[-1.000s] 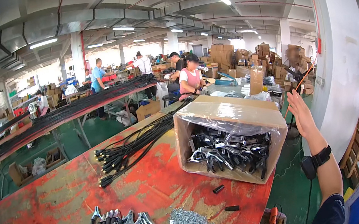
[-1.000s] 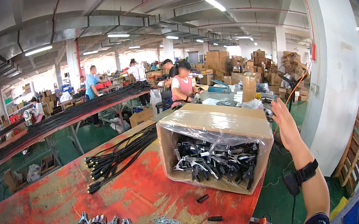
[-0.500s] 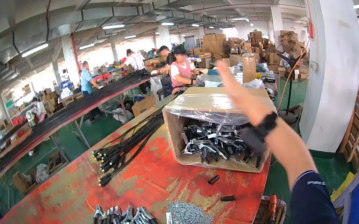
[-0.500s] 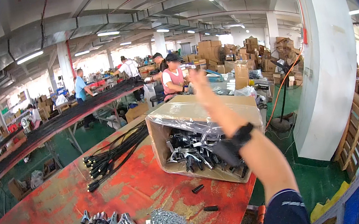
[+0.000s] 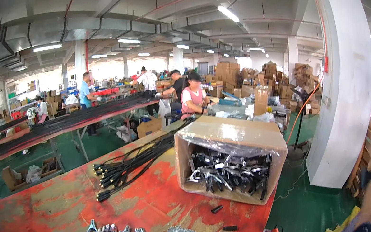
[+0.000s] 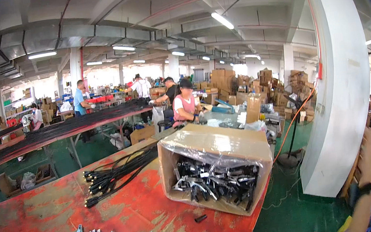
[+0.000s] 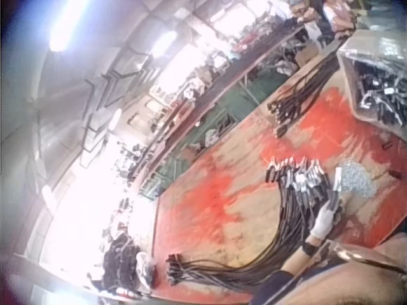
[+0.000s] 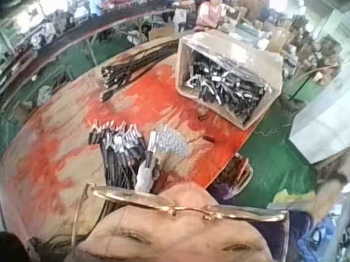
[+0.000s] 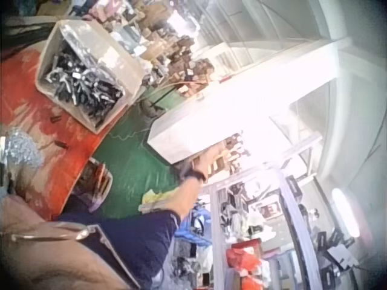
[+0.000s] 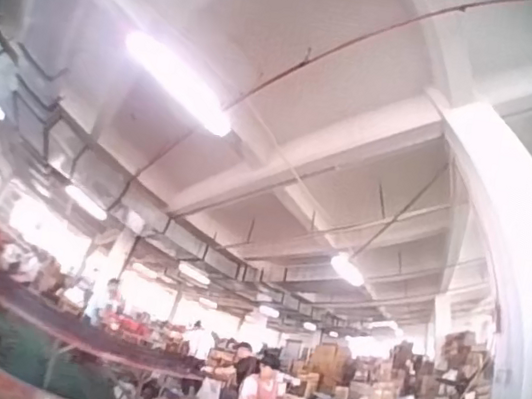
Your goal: The recorder is assembling automotive-style jumper cables by attaching clamps to wires and securing them with screws using a powered driver.
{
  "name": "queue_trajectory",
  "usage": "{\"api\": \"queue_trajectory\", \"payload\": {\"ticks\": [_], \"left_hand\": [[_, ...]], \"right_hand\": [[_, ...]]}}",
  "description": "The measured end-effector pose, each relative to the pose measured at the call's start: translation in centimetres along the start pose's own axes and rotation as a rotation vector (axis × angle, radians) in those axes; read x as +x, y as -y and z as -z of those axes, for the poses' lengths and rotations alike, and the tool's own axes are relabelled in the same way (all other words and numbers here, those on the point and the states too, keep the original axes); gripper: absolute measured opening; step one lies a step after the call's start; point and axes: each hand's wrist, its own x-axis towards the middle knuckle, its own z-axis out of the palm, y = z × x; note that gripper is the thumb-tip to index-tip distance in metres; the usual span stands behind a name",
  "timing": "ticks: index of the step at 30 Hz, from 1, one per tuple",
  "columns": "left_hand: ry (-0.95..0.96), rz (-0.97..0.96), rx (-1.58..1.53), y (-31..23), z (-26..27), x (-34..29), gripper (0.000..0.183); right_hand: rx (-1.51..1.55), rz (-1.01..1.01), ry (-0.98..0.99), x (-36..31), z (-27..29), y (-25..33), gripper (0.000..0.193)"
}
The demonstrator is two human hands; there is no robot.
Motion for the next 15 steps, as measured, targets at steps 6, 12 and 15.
{"api": "queue_trajectory", "payload": {"ticks": [6, 12, 15], "left_hand": [[0.024, -0.009, -0.033, 0.4, -0.2, 0.0, 0.018], [-0.057, 0.040, -0.060, 0.4, -0.7, 0.3, 0.017], [-0.041, 0.056, -0.041, 0.1, -0.5, 0.1, 0.016]], "right_hand": [[0.039, 0.108, 0.064, 0.0, -16.0, 1.4, 0.069], [0.063, 0.117, 0.197, -1.2, -27.5, 0.3, 0.069], [0.089, 0.110, 0.257, -2.3, -30.7, -0.6, 0.070]]}}
